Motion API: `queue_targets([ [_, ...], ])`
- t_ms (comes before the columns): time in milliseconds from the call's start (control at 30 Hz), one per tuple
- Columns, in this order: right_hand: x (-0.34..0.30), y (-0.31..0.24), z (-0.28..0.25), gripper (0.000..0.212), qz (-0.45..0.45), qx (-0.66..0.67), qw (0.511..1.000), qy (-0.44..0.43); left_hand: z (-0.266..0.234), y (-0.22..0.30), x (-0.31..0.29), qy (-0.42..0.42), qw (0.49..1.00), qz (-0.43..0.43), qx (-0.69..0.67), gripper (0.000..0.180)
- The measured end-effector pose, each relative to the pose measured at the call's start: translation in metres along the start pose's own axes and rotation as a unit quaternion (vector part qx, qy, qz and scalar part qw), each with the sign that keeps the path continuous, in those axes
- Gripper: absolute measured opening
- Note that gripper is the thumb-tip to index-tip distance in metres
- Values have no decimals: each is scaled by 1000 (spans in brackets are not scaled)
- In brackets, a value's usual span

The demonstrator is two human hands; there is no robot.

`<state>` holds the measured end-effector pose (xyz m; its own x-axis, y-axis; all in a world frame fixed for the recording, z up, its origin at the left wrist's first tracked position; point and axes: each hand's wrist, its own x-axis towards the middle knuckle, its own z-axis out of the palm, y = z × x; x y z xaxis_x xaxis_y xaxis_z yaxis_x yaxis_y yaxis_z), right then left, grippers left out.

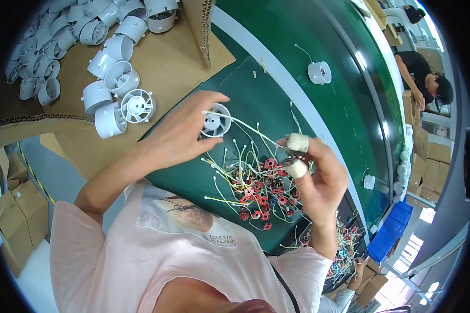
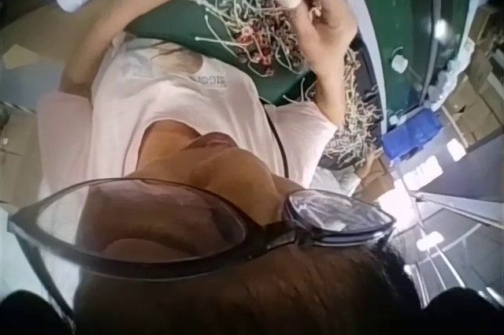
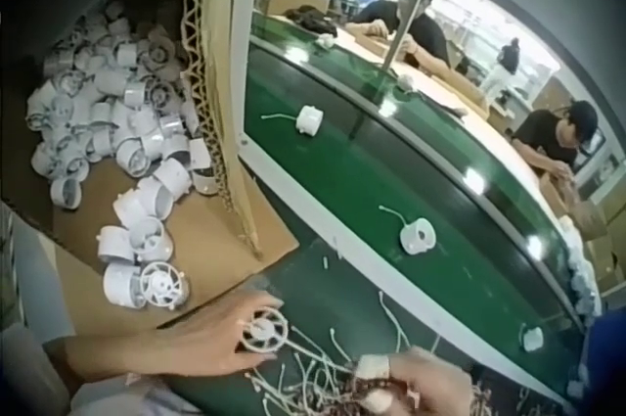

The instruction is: Assembling LED light bulb components into their plastic housings on a production line.

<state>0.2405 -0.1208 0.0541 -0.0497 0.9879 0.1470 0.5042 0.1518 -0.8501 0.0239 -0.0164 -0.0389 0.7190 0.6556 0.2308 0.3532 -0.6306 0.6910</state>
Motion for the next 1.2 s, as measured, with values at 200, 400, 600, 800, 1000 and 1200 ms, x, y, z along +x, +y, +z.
queue_targets([
  [200, 15, 5, 8, 24, -199, -158, 967, 28, -24, -1, -1, -29, 982, -76, -171, 64],
  [400, 28, -3, 17, 28, -217, -204, 955, 1, -33, -6, -4, -9, 994, -8, -105, 64],
  [600, 38, 2, 22, 33, -228, -211, 951, -11, -32, -5, -5, -3, 969, -87, -232, 59],
  [800, 39, 4, 25, 33, -196, -231, 953, -7, -31, -7, -1, 9, 973, -72, -219, 58],
  [1000, 35, -11, 30, 32, -120, -198, 973, -21, -32, -4, 1, 28, 989, -52, -135, 63],
  [1200, 47, -9, 45, 32, -107, -118, 984, -74, -25, 5, 4, 69, 994, 43, -78, 62],
])
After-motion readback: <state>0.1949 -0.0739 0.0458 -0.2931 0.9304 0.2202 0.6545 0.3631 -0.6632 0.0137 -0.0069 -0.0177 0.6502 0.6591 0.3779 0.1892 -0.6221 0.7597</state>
